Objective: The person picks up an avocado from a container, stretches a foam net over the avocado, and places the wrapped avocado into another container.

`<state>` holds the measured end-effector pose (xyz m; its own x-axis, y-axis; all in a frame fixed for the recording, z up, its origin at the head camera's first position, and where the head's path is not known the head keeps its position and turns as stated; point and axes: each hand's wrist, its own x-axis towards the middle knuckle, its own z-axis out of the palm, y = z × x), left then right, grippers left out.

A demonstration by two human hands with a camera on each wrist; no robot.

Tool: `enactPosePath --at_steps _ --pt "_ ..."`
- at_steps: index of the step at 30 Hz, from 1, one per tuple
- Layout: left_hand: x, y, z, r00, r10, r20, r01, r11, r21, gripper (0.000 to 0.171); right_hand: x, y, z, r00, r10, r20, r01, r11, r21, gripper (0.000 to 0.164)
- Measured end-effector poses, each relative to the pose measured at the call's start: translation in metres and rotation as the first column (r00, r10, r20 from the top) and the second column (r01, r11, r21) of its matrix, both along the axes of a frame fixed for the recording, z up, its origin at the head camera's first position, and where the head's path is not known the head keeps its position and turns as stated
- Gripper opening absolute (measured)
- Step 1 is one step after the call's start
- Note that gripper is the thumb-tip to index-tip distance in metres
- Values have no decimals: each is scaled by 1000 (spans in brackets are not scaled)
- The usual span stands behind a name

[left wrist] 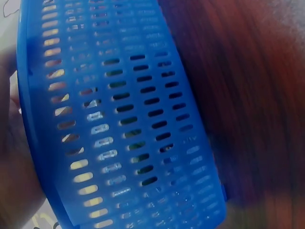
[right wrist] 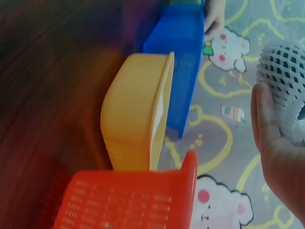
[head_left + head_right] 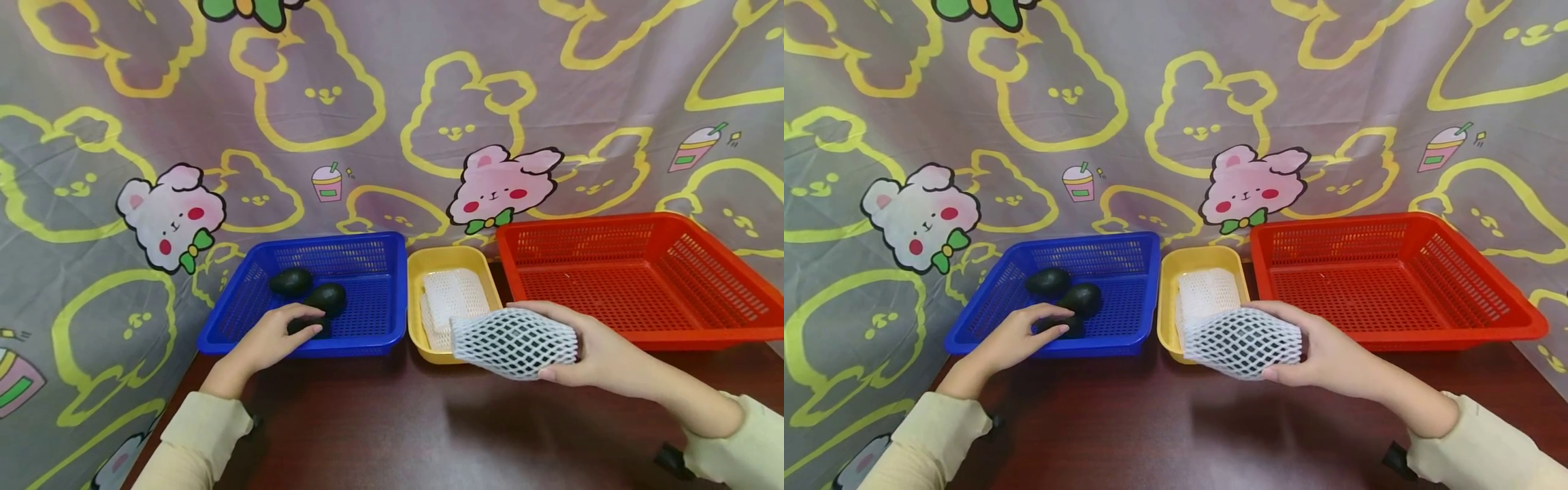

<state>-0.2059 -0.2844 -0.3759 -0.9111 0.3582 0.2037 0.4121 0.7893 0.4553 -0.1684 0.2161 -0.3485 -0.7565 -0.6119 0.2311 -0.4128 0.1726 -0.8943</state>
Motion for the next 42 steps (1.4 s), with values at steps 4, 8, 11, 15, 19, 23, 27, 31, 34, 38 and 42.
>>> enactPosePath --at_steps 4,8,11,15,19,23,27,31,34,38,42 --pt "-3 -4 1 1000 10 5 -10 1000 -11 29 -5 9 1 998 -26 -64 26 1000 3 74" --pt "-6 -6 2 1000 20 8 -20 999 -28 29 -10 17 1 989 -66 -135 69 997 20 76" --pt "-7 -6 3 1000 28 9 -28 999 -38 28 -13 24 1 982 -97 -161 102 994 28 76" --pt "-9 -7 2 1000 29 -2 -29 999 -45 26 -19 34 0 973 -145 -177 155 987 43 78" --pt "-11 -8 3 999 39 -1 -39 998 -54 24 -27 45 -2 962 -195 -191 208 977 53 79" --pt "-14 -8 4 997 61 39 -58 996 -74 28 -36 58 -6 957 -233 -173 246 967 61 77" --pt "-19 -7 4 994 76 84 -68 993 -98 32 -44 72 -12 947 -292 -136 307 947 98 74" --pt "-23 -7 4 990 85 111 -72 990 -118 34 -51 85 -18 931 -345 -117 360 923 138 70" --pt "-24 -6 5 987 91 129 -74 988 -135 36 -56 93 -19 922 -370 -117 385 908 162 68" --pt "-27 -6 7 983 102 151 -76 983 -168 41 -61 104 -22 904 -412 -112 427 878 215 67" --pt "-29 -3 8 979 109 171 -75 978 -193 47 -66 114 -25 893 -435 -111 449 855 258 70"
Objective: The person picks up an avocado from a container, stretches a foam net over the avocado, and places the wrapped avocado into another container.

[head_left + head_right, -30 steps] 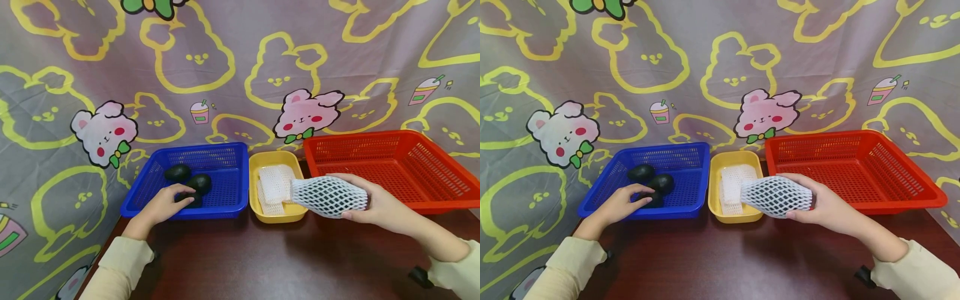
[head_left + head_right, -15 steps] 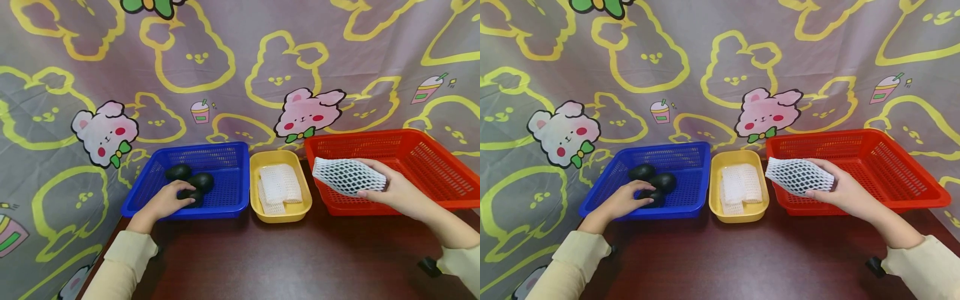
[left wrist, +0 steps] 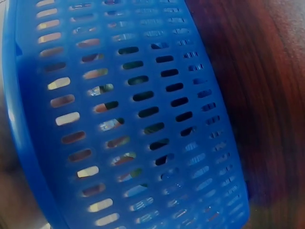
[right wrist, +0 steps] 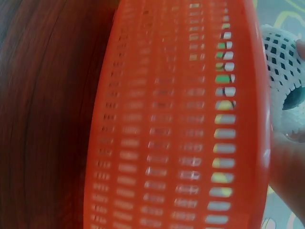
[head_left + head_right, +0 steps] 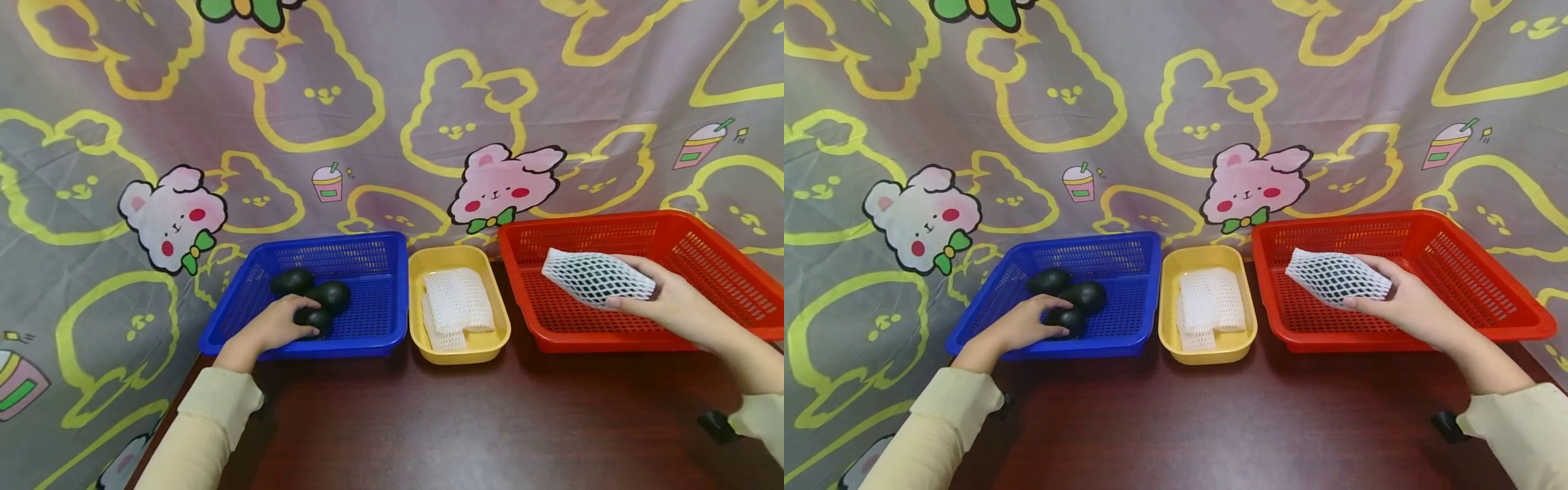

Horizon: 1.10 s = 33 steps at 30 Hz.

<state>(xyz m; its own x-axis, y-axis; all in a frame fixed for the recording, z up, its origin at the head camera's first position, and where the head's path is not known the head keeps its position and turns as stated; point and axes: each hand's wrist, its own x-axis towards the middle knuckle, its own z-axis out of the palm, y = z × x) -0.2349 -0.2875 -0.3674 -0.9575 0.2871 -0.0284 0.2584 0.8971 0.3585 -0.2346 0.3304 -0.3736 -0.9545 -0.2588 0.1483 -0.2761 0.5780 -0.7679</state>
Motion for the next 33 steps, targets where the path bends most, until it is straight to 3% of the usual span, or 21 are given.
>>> enactPosePath --at_steps 7,19,24,33 --pt "-1 4 2 999 13 38 -13 1000 -20 58 -10 13 -4 998 -43 36 40 995 92 78" --pt "-7 1 0 998 -18 57 18 1000 3 49 -26 39 -11 992 -17 123 -4 986 168 78" --pt "-8 2 0 995 -11 97 8 999 31 47 -33 47 -13 985 -11 173 -21 983 182 76" --pt "-12 5 -2 976 60 208 -58 998 -18 73 -40 61 -15 971 -16 237 -43 969 244 80"
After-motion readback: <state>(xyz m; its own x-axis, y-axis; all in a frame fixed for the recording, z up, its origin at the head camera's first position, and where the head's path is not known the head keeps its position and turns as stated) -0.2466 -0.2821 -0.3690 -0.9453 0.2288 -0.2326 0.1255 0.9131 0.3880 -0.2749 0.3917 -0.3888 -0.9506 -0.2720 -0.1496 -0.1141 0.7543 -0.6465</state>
